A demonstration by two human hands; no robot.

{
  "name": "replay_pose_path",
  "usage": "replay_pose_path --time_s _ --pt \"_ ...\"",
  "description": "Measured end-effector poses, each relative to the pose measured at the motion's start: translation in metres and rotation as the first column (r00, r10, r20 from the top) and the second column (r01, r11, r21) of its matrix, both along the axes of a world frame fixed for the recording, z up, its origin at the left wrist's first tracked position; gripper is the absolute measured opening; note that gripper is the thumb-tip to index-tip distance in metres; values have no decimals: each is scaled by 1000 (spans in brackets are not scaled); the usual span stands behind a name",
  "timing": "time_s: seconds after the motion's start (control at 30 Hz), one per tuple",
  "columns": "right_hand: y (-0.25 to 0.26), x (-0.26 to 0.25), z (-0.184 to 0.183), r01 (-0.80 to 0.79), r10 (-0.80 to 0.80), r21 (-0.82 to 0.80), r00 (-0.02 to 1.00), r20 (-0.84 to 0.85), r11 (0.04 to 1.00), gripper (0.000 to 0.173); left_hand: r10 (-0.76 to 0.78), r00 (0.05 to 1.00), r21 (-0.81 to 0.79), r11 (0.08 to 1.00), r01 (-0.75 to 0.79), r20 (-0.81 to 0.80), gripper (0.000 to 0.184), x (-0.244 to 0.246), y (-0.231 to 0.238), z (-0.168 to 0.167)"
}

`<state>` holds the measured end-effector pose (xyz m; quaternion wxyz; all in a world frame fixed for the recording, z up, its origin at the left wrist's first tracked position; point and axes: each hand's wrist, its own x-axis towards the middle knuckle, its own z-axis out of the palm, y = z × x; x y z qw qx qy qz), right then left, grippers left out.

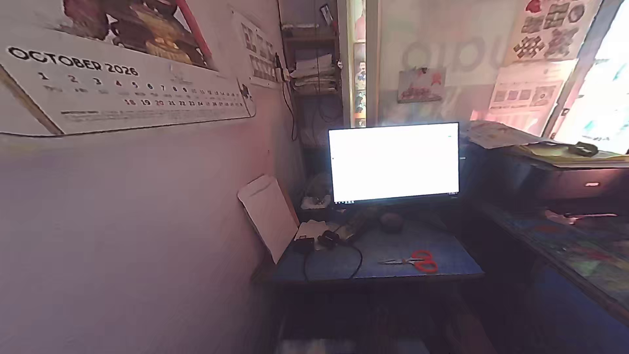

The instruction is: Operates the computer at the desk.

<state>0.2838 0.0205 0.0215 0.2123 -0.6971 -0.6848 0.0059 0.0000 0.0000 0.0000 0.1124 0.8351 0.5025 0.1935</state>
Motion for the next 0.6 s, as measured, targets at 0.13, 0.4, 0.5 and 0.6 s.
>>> replay_pose_path --time_s 0.13,0.4,0.5,0.6 --pt "6 0 2 -131 131 -5 991 -2 991 48 53 999 37 998 -53 -2 63 4 -2 7" --pt "16 16 -34 -181 174 133 983 62 974 51 44 997 17 999 -43 -58 67 2 -1 2" --pt "21 19 -45 -165 158 162 986 57 973 50 32 998 1 999 -32 -47 67 2 -1 1" --pt "25 23 -53 -171 157 198 984 88 965 50 31 999 -16 999 -32 -42 67 1 -1 0"
